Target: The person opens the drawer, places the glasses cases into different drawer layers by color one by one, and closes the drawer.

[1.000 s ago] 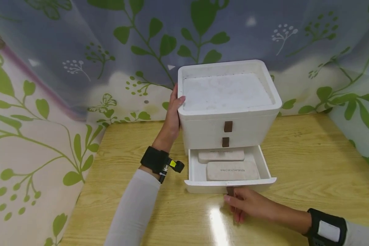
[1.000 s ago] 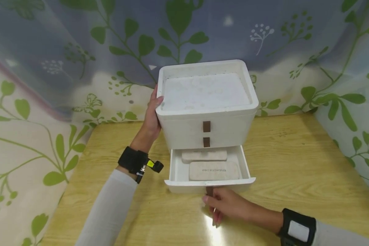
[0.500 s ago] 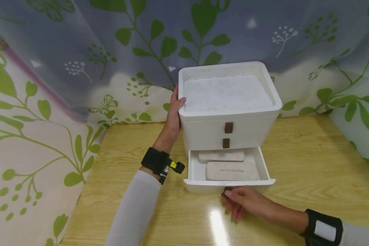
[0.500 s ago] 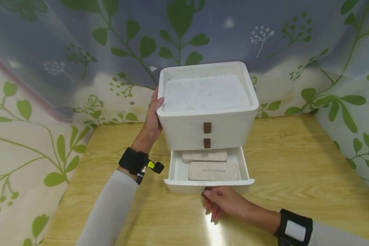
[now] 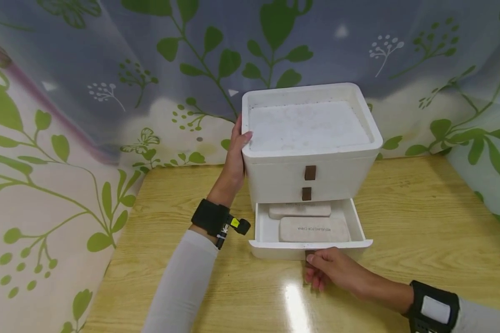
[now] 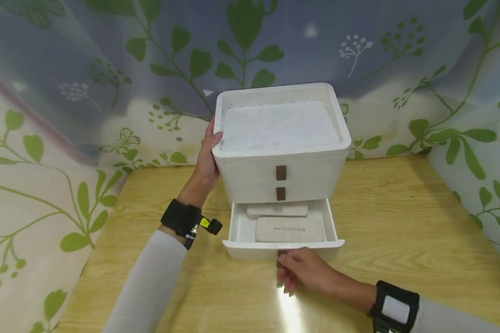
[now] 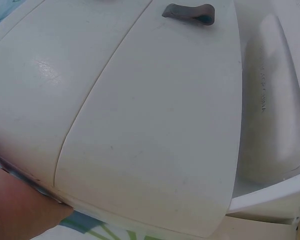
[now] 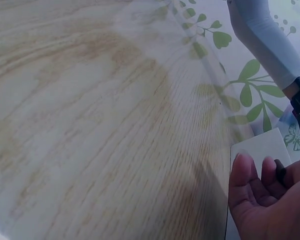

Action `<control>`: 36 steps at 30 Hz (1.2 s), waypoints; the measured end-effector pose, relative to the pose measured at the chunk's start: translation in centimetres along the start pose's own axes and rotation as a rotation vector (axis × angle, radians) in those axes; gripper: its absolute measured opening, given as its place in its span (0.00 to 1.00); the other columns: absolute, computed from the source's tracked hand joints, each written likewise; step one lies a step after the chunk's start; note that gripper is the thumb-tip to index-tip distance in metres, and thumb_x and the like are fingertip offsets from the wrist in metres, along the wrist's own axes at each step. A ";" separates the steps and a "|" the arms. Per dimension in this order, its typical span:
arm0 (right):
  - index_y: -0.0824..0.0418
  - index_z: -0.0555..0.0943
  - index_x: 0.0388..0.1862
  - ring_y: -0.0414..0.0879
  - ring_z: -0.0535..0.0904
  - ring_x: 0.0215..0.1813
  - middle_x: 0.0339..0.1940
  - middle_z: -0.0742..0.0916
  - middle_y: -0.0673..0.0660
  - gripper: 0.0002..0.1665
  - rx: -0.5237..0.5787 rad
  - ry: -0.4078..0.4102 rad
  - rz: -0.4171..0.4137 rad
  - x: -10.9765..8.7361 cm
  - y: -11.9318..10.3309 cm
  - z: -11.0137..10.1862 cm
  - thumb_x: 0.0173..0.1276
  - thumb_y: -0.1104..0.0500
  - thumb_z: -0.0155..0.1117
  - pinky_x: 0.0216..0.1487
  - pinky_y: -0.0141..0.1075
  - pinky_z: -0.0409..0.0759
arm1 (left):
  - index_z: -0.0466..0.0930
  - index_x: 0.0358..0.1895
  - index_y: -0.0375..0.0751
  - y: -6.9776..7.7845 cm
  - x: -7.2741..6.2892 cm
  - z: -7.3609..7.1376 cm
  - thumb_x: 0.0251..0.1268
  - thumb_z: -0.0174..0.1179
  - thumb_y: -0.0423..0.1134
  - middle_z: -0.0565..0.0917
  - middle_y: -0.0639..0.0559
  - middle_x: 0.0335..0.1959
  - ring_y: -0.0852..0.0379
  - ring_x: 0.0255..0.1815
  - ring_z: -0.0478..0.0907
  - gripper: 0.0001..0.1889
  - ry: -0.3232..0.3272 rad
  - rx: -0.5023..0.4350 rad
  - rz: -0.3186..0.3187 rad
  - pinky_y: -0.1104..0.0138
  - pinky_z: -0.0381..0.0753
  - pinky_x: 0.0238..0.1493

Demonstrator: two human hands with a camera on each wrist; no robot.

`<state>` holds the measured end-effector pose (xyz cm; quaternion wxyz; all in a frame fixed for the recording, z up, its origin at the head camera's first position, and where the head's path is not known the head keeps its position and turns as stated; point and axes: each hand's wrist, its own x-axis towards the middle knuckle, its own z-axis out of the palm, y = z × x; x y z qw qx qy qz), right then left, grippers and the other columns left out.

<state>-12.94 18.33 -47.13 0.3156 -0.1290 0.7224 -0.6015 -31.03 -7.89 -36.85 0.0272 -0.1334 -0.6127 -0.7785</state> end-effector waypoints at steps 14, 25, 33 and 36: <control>0.68 0.78 0.29 0.41 0.81 0.28 0.28 0.88 0.56 0.21 -0.058 0.042 0.017 2.0 -0.6 -2.0 0.82 0.59 0.49 0.30 0.34 0.83 | 0.38 0.86 0.60 0.2 0.0 0.0 0.72 0.44 0.51 0.43 0.60 0.88 0.57 0.87 0.42 0.42 0.000 0.015 0.007 0.47 0.44 0.85; 0.67 0.78 0.27 0.41 0.81 0.26 0.27 0.88 0.55 0.21 -0.084 0.048 0.009 3.3 -1.1 -2.8 0.80 0.60 0.47 0.29 0.33 0.82 | 0.39 0.86 0.60 0.0 -0.1 0.0 0.72 0.43 0.51 0.44 0.60 0.87 0.56 0.87 0.43 0.41 0.003 0.019 0.004 0.47 0.45 0.85; 0.66 0.76 0.26 0.42 0.80 0.27 0.27 0.87 0.56 0.22 -0.096 0.042 0.000 4.2 -1.4 -3.7 0.81 0.61 0.45 0.30 0.33 0.81 | 0.41 0.86 0.63 0.0 -0.1 0.0 0.72 0.44 0.51 0.45 0.61 0.87 0.58 0.87 0.43 0.40 0.005 0.018 0.004 0.49 0.44 0.85; 0.66 0.76 0.26 0.42 0.80 0.27 0.27 0.87 0.55 0.21 -0.104 0.046 0.003 4.6 -1.5 -4.0 0.81 0.61 0.46 0.30 0.33 0.81 | 0.41 0.86 0.62 0.0 0.0 0.1 0.72 0.43 0.52 0.45 0.61 0.87 0.59 0.87 0.43 0.40 0.007 0.021 0.003 0.49 0.44 0.85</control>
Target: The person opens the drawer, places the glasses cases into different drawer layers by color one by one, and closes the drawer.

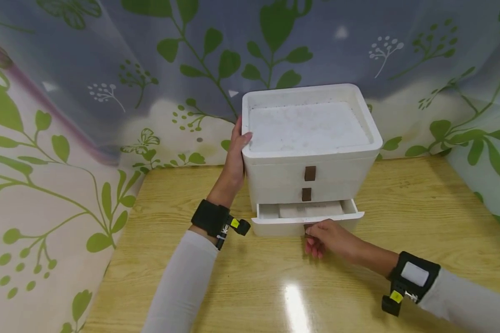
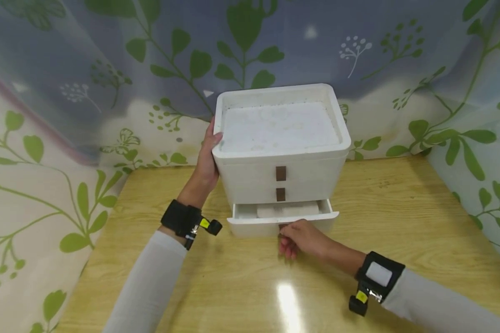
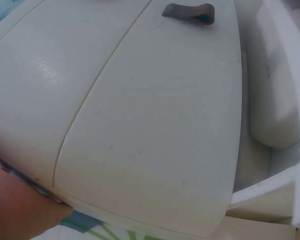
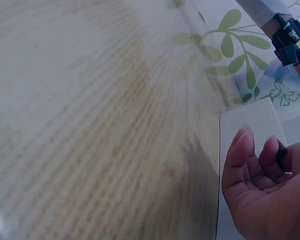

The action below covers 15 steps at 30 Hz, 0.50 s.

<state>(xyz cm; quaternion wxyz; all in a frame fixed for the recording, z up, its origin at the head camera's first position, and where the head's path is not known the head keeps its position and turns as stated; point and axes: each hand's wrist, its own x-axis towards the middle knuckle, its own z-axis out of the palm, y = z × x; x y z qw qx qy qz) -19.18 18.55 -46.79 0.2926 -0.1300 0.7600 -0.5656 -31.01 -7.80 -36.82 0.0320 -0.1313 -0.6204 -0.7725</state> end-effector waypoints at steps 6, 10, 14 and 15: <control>0.67 0.77 0.28 0.43 0.80 0.27 0.28 0.87 0.56 0.22 0.018 -0.007 0.013 0.6 -0.3 -0.5 0.82 0.60 0.46 0.31 0.34 0.82 | 0.39 0.86 0.60 -0.1 0.0 -0.1 0.72 0.43 0.51 0.45 0.60 0.87 0.57 0.87 0.43 0.41 -0.006 -0.007 0.006 0.48 0.45 0.85; 0.65 0.76 0.27 0.42 0.80 0.27 0.27 0.87 0.55 0.21 0.018 -0.003 0.011 1.1 -0.3 -0.7 0.81 0.60 0.46 0.30 0.33 0.81 | 0.39 0.86 0.59 -0.2 0.0 -0.1 0.72 0.44 0.51 0.45 0.60 0.87 0.57 0.87 0.43 0.42 -0.005 -0.011 0.008 0.48 0.45 0.85; 0.63 0.75 0.26 0.42 0.80 0.27 0.27 0.87 0.54 0.21 0.014 0.002 0.020 1.6 -0.4 -1.0 0.81 0.59 0.45 0.30 0.33 0.80 | 0.38 0.86 0.59 -0.2 -0.1 -0.2 0.72 0.44 0.52 0.45 0.60 0.87 0.57 0.87 0.43 0.42 -0.011 0.000 0.011 0.48 0.45 0.85; 0.63 0.75 0.26 0.41 0.80 0.27 0.27 0.87 0.54 0.21 0.013 0.002 0.023 1.7 -0.4 -1.0 0.81 0.59 0.46 0.30 0.33 0.80 | 0.38 0.86 0.59 -0.2 -0.1 -0.2 0.72 0.44 0.52 0.45 0.60 0.87 0.57 0.87 0.43 0.42 -0.011 0.001 0.012 0.48 0.45 0.85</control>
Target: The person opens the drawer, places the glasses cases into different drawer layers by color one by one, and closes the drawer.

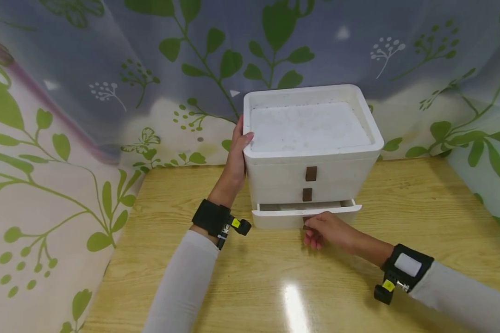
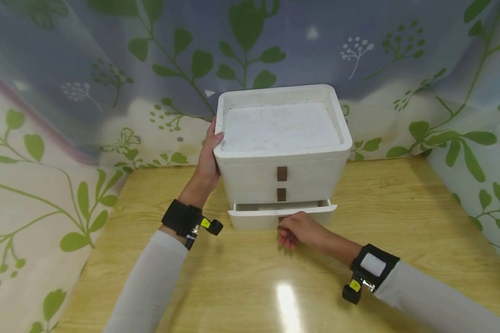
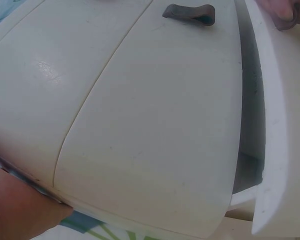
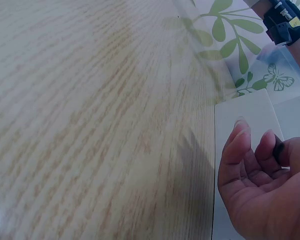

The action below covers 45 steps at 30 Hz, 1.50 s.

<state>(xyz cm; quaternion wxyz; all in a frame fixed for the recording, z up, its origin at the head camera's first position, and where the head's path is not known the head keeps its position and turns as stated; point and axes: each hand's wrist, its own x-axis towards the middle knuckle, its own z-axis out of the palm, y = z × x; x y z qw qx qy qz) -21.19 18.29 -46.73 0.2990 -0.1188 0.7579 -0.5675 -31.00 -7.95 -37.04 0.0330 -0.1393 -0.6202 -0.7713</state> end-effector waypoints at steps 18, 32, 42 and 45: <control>0.63 0.73 0.25 0.41 0.78 0.25 0.25 0.85 0.54 0.21 0.003 0.056 0.008 1.4 -0.2 -0.4 0.80 0.59 0.46 0.28 0.31 0.78 | 0.38 0.86 0.59 0.1 0.1 0.1 0.73 0.44 0.51 0.45 0.60 0.87 0.56 0.87 0.44 0.41 -0.003 -0.019 0.000 0.47 0.46 0.85; 0.62 0.72 0.24 0.41 0.78 0.24 0.24 0.86 0.54 0.21 0.007 0.062 -0.002 2.6 -0.2 -1.0 0.81 0.60 0.45 0.27 0.31 0.78 | 0.38 0.86 0.60 0.2 0.1 0.1 0.72 0.44 0.51 0.44 0.60 0.87 0.57 0.87 0.43 0.42 -0.003 -0.021 -0.002 0.49 0.47 0.85; 0.63 0.76 0.26 0.41 0.78 0.24 0.24 0.86 0.54 0.22 0.013 0.059 0.013 3.0 -0.3 -1.2 0.81 0.59 0.44 0.28 0.31 0.78 | 0.38 0.86 0.58 0.2 0.0 0.1 0.72 0.43 0.51 0.43 0.60 0.88 0.58 0.87 0.41 0.42 -0.001 -0.009 0.005 0.50 0.45 0.85; 0.63 0.76 0.26 0.41 0.78 0.24 0.25 0.86 0.54 0.22 0.008 0.044 0.011 3.0 -0.2 -1.3 0.82 0.59 0.44 0.28 0.31 0.77 | 0.38 0.86 0.59 0.1 0.0 0.2 0.72 0.43 0.52 0.44 0.60 0.88 0.58 0.87 0.42 0.42 0.006 -0.013 0.005 0.50 0.45 0.85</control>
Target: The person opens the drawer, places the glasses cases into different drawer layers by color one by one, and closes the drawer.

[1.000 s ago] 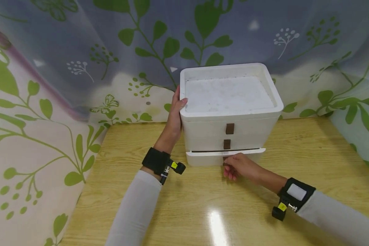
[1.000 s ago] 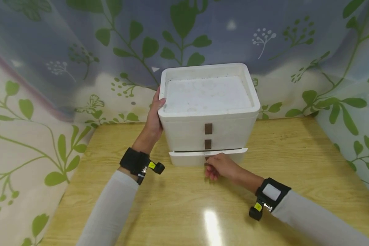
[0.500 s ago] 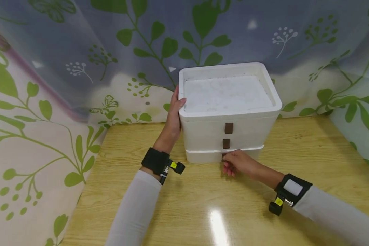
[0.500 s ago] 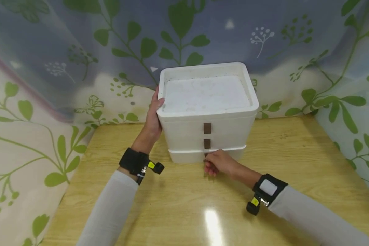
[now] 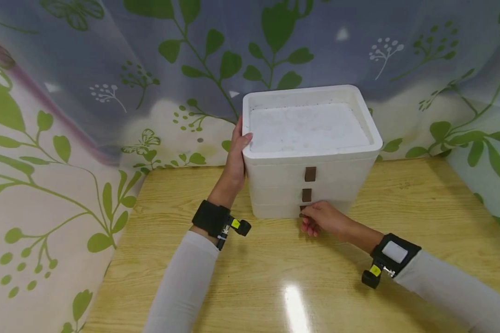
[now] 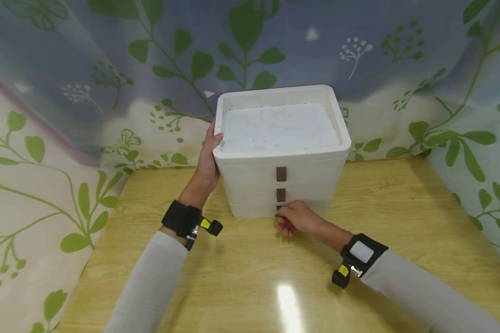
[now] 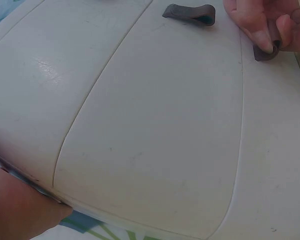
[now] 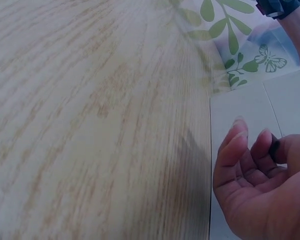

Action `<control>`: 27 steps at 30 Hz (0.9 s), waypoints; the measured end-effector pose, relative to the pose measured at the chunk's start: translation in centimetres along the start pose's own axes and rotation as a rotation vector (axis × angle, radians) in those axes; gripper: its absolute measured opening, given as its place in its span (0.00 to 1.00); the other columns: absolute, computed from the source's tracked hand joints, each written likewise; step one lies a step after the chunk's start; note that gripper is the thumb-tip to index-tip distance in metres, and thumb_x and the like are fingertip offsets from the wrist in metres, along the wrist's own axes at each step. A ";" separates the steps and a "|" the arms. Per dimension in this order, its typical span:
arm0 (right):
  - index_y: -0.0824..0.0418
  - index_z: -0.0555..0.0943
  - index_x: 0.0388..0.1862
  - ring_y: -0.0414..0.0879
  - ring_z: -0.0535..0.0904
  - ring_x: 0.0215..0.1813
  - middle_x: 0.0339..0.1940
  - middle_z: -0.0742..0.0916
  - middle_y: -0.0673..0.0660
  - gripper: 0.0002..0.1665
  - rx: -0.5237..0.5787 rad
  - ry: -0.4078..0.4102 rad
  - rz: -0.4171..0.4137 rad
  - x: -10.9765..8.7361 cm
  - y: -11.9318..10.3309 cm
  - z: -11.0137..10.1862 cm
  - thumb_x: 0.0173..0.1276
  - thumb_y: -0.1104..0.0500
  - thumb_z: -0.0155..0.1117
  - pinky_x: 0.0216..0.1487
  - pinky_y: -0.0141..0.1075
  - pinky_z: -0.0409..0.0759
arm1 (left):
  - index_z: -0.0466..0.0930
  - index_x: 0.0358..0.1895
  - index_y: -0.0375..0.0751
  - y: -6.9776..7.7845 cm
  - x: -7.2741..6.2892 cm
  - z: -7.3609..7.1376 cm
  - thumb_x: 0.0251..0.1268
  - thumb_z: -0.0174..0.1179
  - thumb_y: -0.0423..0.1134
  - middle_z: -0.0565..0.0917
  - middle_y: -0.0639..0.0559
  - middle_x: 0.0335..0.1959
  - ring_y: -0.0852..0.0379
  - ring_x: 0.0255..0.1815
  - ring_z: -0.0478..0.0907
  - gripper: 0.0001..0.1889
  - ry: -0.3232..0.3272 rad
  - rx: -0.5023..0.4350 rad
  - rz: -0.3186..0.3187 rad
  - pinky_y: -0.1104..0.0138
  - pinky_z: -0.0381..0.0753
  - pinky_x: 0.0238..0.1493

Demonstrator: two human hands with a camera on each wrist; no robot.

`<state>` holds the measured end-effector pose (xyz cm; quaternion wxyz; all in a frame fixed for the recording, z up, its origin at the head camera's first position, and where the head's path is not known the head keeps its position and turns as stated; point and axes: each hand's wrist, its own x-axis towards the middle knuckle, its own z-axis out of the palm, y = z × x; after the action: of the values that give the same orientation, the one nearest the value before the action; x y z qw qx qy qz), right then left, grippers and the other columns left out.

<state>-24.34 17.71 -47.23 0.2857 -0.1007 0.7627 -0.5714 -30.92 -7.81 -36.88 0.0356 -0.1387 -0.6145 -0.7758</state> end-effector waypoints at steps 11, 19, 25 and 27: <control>0.63 0.75 0.27 0.40 0.78 0.23 0.23 0.85 0.53 0.24 -0.061 -0.018 0.037 0.0 0.2 0.3 0.85 0.56 0.43 0.27 0.32 0.78 | 0.37 0.87 0.57 0.0 0.0 -0.2 0.73 0.43 0.51 0.43 0.59 0.88 0.57 0.88 0.41 0.42 -0.008 -0.002 0.003 0.50 0.46 0.85; 0.70 0.78 0.34 0.42 0.78 0.23 0.23 0.83 0.53 0.27 -0.120 -0.004 -0.015 -1.3 0.3 -0.1 0.87 0.52 0.44 0.26 0.33 0.77 | 0.37 0.86 0.60 0.1 0.1 -0.1 0.73 0.44 0.52 0.43 0.60 0.88 0.57 0.87 0.41 0.42 -0.017 -0.002 -0.007 0.49 0.46 0.85; 0.75 0.82 0.47 0.44 0.81 0.29 0.30 0.86 0.57 0.24 -0.190 0.038 -0.045 -3.2 -0.5 -0.7 0.85 0.55 0.49 0.32 0.35 0.81 | 0.38 0.86 0.60 0.1 -0.2 -0.2 0.74 0.44 0.53 0.43 0.60 0.88 0.56 0.87 0.41 0.41 -0.010 0.006 -0.023 0.47 0.46 0.85; 0.75 0.82 0.51 0.45 0.82 0.32 0.34 0.86 0.59 0.22 -0.227 0.062 -0.066 -4.0 -1.0 -0.9 0.84 0.55 0.51 0.34 0.36 0.83 | 0.37 0.86 0.61 0.1 -0.2 -0.3 0.74 0.44 0.54 0.43 0.60 0.88 0.55 0.87 0.41 0.42 -0.011 0.012 -0.032 0.46 0.46 0.84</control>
<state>-21.74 20.08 -44.84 0.2298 -0.1395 0.8273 -0.4932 -30.74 -8.11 -36.86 0.0204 -0.1330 -0.6213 -0.7719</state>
